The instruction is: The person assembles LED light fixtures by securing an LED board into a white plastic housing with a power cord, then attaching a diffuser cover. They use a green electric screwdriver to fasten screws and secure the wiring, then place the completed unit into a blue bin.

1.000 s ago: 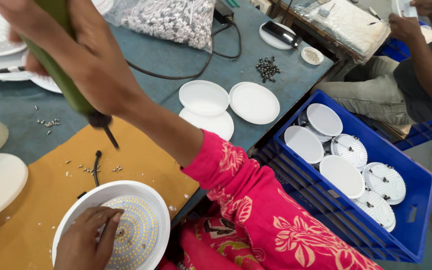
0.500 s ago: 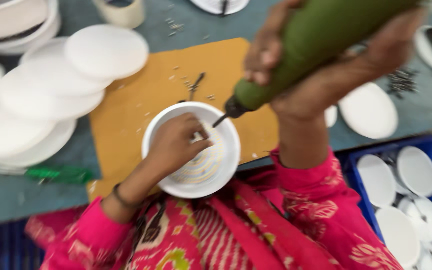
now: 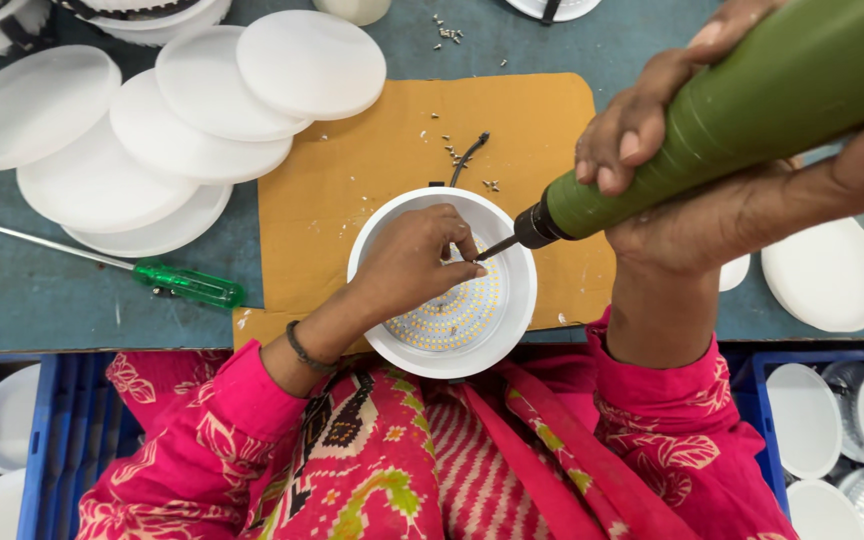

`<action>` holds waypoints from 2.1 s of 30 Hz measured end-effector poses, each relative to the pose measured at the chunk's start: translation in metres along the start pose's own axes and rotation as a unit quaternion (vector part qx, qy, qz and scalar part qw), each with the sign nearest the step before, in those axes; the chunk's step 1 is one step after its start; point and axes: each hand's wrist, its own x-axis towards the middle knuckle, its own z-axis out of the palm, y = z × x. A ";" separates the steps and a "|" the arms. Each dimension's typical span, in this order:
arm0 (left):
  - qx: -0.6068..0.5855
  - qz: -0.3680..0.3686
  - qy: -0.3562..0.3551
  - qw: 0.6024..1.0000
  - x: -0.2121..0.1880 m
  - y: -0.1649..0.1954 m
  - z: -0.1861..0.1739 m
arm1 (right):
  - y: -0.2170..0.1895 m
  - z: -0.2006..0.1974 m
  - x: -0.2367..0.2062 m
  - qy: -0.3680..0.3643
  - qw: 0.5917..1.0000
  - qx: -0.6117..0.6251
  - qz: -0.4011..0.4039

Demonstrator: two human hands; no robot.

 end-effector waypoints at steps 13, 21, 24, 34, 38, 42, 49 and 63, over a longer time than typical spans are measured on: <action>0.033 -0.003 0.011 0.999 0.000 -0.001 -0.001 | 0.004 -0.001 0.001 0.002 1.000 0.017 -0.012; 0.101 0.031 0.032 0.994 0.000 -0.003 0.000 | 0.011 0.012 -0.002 0.033 0.999 -0.012 -0.018; 0.154 0.084 0.046 0.983 0.001 -0.006 0.004 | 0.022 0.021 -0.002 0.038 0.996 -0.083 -0.021; 0.181 -0.067 -0.044 0.980 0.001 -0.013 0.015 | 0.059 0.024 0.011 0.054 0.992 -0.108 -0.038; 0.184 -0.064 -0.039 0.980 0.001 -0.010 0.015 | 0.059 0.022 0.010 0.044 0.992 -0.111 -0.042; 0.185 -0.070 -0.043 0.979 -0.002 -0.005 0.016 | 0.059 0.020 0.007 0.033 0.994 -0.090 -0.042; 0.187 -0.083 -0.046 0.978 -0.008 -0.002 0.017 | 0.061 0.024 0.004 0.046 0.995 -0.081 -0.041; 0.191 -0.094 -0.063 0.975 -0.016 0.000 0.017 | 0.054 0.038 -0.004 0.028 0.995 -0.097 -0.005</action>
